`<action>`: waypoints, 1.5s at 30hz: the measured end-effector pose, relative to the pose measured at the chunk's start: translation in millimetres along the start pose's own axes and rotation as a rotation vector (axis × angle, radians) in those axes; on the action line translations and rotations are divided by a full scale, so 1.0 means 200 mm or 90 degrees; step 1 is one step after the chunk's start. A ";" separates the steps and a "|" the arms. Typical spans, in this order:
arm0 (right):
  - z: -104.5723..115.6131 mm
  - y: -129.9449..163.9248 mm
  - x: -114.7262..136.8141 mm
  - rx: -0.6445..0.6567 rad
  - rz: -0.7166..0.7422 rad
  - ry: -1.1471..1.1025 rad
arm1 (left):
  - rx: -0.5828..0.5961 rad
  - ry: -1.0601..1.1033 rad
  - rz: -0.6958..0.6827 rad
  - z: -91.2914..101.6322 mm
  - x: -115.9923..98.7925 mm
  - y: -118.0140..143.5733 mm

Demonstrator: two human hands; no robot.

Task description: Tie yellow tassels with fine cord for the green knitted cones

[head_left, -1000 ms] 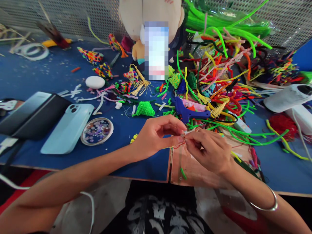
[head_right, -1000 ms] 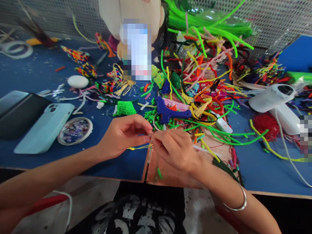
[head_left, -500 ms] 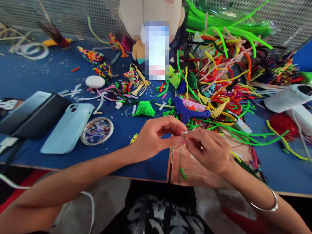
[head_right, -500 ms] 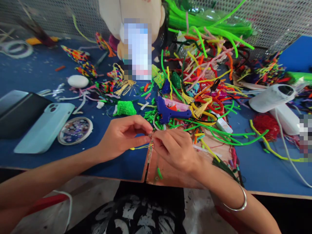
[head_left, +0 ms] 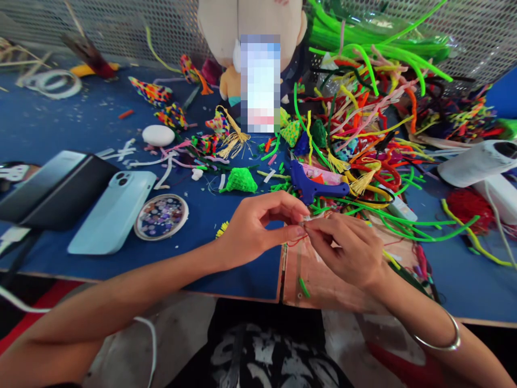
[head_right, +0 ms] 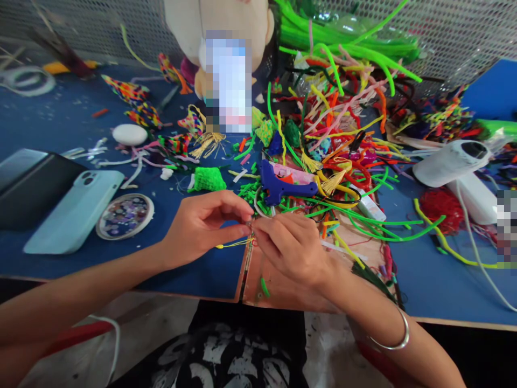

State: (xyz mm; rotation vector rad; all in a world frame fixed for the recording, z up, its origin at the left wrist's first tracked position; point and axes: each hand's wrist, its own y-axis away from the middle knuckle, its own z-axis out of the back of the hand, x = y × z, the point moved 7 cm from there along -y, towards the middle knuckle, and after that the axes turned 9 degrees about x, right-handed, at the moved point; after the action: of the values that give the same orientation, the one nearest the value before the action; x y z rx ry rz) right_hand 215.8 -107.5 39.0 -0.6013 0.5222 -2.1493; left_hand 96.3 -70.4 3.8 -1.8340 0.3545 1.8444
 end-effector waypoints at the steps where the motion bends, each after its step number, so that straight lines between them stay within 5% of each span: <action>1: 0.00 0.00 0.00 0.003 -0.002 0.003 | -0.001 -0.002 -0.002 0.00 0.00 0.00; 16: 0.02 0.00 0.01 -0.008 0.031 0.040 | -0.011 0.022 -0.025 0.01 -0.01 -0.01; 45: 0.04 0.00 0.01 -0.009 -0.014 -0.009 | 0.019 0.303 0.140 -0.02 0.11 -0.03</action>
State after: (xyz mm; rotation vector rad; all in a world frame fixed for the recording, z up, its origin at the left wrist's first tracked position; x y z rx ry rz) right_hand 219.2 -109.8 45.4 -0.6328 0.5258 -2.1618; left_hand 104.0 -64.2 -17.5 -2.2781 0.7743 1.5014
